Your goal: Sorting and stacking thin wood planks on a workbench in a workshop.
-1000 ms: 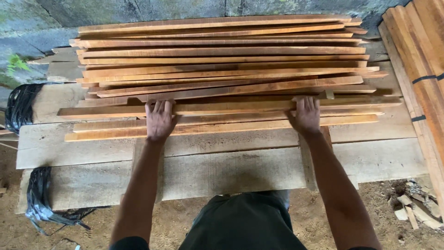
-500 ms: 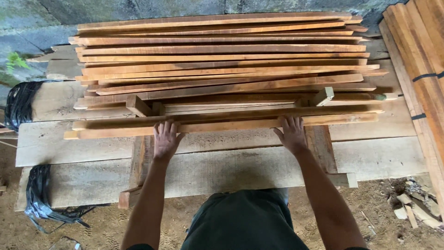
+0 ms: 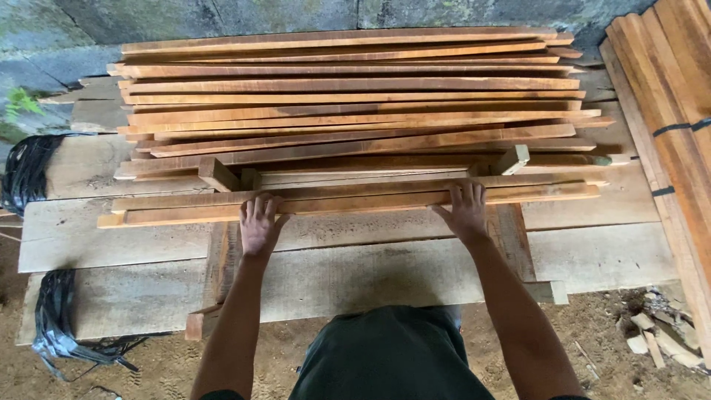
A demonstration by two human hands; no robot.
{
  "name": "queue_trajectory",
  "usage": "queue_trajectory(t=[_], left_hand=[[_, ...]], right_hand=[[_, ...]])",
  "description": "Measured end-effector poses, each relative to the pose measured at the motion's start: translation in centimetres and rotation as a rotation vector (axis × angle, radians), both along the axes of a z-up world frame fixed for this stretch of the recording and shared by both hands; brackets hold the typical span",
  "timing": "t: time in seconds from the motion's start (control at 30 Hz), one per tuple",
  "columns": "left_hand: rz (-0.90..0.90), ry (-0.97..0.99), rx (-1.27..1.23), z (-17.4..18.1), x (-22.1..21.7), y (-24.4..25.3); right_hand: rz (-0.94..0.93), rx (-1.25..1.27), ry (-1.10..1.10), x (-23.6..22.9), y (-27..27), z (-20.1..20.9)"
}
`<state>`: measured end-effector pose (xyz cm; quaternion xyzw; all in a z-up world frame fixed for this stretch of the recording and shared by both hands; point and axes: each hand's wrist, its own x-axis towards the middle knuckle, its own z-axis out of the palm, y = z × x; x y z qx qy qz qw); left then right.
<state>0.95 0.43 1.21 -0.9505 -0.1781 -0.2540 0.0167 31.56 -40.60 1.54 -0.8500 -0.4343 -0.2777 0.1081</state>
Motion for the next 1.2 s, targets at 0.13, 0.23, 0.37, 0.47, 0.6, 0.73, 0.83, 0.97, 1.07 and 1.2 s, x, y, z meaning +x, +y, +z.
queue_trajectory(t=[0.13,0.23,0.37,0.47,0.6,0.73,0.83,0.97,1.07,1.2], left_hand=[[0.006,0.026,0.006,0.5,0.0,-0.5],[0.000,0.032,-0.018,0.0,0.0,-0.4],[-0.037,0.095,0.013,-0.7,0.4,-0.1],[-0.069,0.123,0.067,0.1,1.0,0.3],[-0.106,0.198,0.187,-0.9,0.9,1.4],[-0.132,0.154,0.222,0.8,0.3,0.6],[-0.127,0.095,0.169,0.6,0.7,0.6],[-0.131,0.031,0.018,2.3,0.2,-0.1],[-0.137,0.109,-0.064,0.3,-0.5,0.6],[-0.139,0.145,0.102,-0.3,-0.1,1.2]], right_hand=[[0.068,0.032,0.016,0.5,0.2,0.3],[0.045,0.043,0.058,0.0,0.4,0.5],[0.041,-0.057,0.059,-0.3,0.4,0.5],[0.058,-0.088,0.049,1.1,0.4,-0.4],[0.158,-0.107,0.075,2.4,-0.2,-0.5],[0.241,-0.169,0.029,2.6,-0.5,1.8],[0.259,-0.153,0.024,4.6,-1.6,-1.9],[0.258,-0.105,0.099,2.8,-1.3,1.0],[0.271,-0.136,0.167,3.2,-1.8,-1.1],[0.248,-0.205,0.042,3.3,-0.9,-2.7]])
